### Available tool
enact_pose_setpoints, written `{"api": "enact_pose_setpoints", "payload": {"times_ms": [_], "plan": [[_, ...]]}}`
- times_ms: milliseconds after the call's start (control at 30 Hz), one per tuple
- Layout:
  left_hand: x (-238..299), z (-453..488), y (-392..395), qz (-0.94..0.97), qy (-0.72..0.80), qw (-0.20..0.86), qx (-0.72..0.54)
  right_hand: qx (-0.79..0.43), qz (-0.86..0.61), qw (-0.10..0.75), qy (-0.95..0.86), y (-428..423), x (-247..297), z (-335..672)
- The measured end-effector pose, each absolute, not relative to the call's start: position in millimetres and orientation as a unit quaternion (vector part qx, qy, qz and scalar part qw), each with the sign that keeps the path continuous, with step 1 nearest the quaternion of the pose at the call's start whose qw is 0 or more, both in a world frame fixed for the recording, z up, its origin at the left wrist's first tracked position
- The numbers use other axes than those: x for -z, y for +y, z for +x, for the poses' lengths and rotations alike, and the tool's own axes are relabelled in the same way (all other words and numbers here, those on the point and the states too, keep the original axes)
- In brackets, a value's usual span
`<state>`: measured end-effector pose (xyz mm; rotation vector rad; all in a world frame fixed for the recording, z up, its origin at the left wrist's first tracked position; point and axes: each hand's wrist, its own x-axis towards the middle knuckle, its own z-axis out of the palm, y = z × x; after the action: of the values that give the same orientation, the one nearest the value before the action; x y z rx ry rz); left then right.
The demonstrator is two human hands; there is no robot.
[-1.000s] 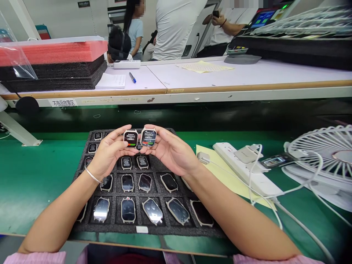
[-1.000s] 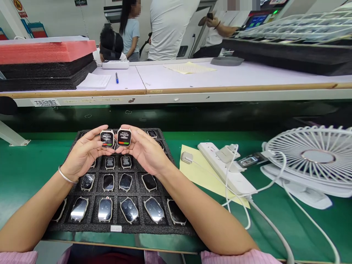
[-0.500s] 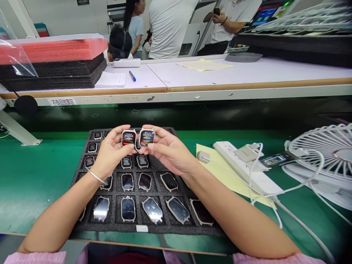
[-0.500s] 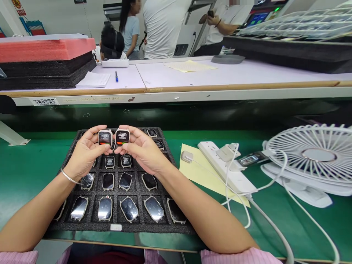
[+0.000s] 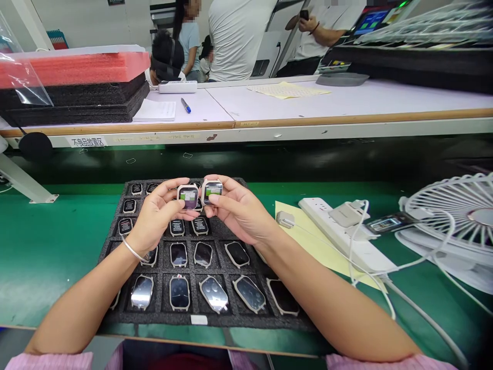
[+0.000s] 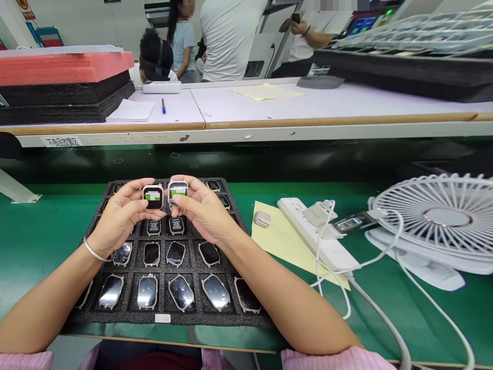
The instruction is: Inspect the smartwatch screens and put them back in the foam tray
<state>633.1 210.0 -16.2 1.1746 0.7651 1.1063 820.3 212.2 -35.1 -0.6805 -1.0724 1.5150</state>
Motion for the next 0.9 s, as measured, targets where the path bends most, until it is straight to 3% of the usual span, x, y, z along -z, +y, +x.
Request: {"api": "enact_pose_setpoints", "payload": {"times_ms": [900], "plan": [[14.1,630.8,212.0,0.480,0.332,0.642,-0.497,-0.668,-0.266,0.549,-0.426,214.2,31.1,817.8]]}}
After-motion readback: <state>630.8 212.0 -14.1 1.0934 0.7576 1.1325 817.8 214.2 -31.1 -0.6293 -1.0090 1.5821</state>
